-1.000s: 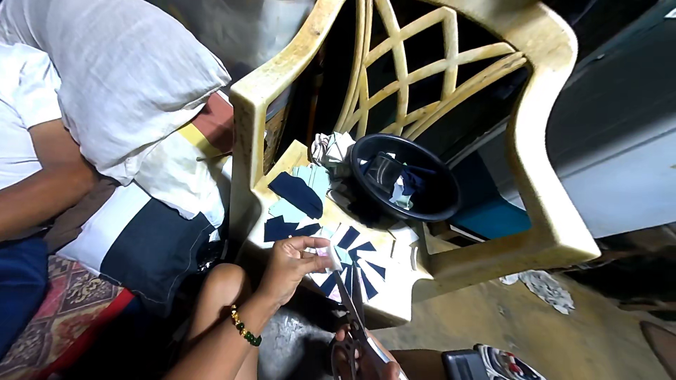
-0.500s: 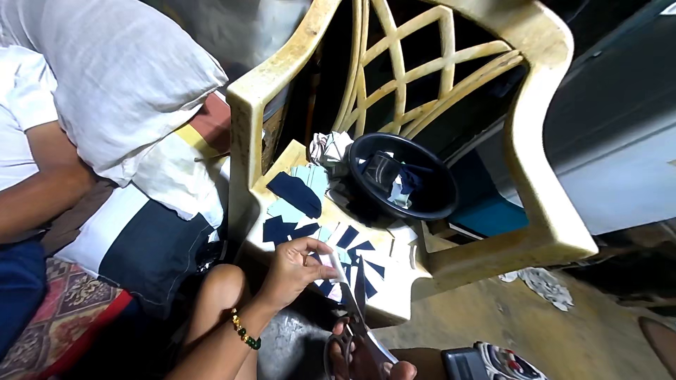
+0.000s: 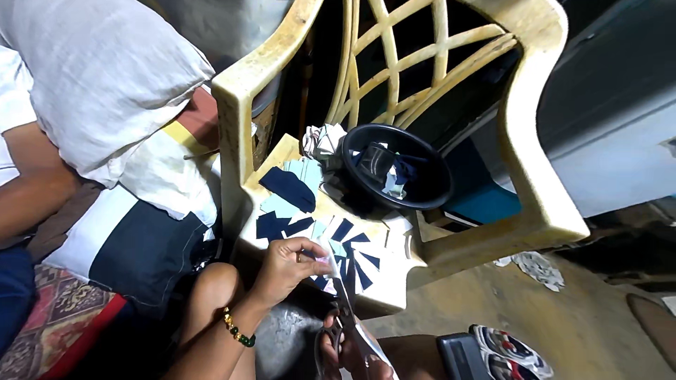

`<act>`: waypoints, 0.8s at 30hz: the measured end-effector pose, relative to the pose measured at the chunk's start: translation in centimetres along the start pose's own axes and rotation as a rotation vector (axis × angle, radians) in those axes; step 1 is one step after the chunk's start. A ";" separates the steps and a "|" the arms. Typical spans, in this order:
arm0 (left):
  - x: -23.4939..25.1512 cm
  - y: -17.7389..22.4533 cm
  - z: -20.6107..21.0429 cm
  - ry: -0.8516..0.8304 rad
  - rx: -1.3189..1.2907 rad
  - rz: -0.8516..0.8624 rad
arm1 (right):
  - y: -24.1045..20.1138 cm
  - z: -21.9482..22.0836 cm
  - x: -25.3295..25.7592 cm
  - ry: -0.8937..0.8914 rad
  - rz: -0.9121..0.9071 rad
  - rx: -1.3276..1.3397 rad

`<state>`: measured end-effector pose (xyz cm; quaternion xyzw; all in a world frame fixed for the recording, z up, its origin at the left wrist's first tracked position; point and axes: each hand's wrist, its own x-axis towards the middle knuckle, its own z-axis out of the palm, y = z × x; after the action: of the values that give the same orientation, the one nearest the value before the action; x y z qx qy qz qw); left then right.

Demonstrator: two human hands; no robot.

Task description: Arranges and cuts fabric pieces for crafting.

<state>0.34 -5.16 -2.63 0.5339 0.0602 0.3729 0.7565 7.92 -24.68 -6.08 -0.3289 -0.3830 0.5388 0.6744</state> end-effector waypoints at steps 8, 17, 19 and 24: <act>0.1 0.2 -0.1 0.032 0.011 -0.021 | 0.2 1.6 0.3 0.136 -0.037 0.010; -0.1 0.3 0.1 -0.003 0.028 -0.031 | 0.2 2.1 -0.5 0.290 -0.035 -0.114; -0.2 0.4 0.0 -0.026 0.038 -0.043 | 0.1 2.2 -0.5 0.292 -0.033 -0.118; -0.3 0.4 0.0 -0.092 0.032 -0.074 | 0.3 0.9 -0.2 0.115 -0.025 -0.076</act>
<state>-0.10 -5.28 -2.39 0.5600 0.0511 0.3189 0.7629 7.03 -24.78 -5.91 -0.3799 -0.3678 0.4957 0.6890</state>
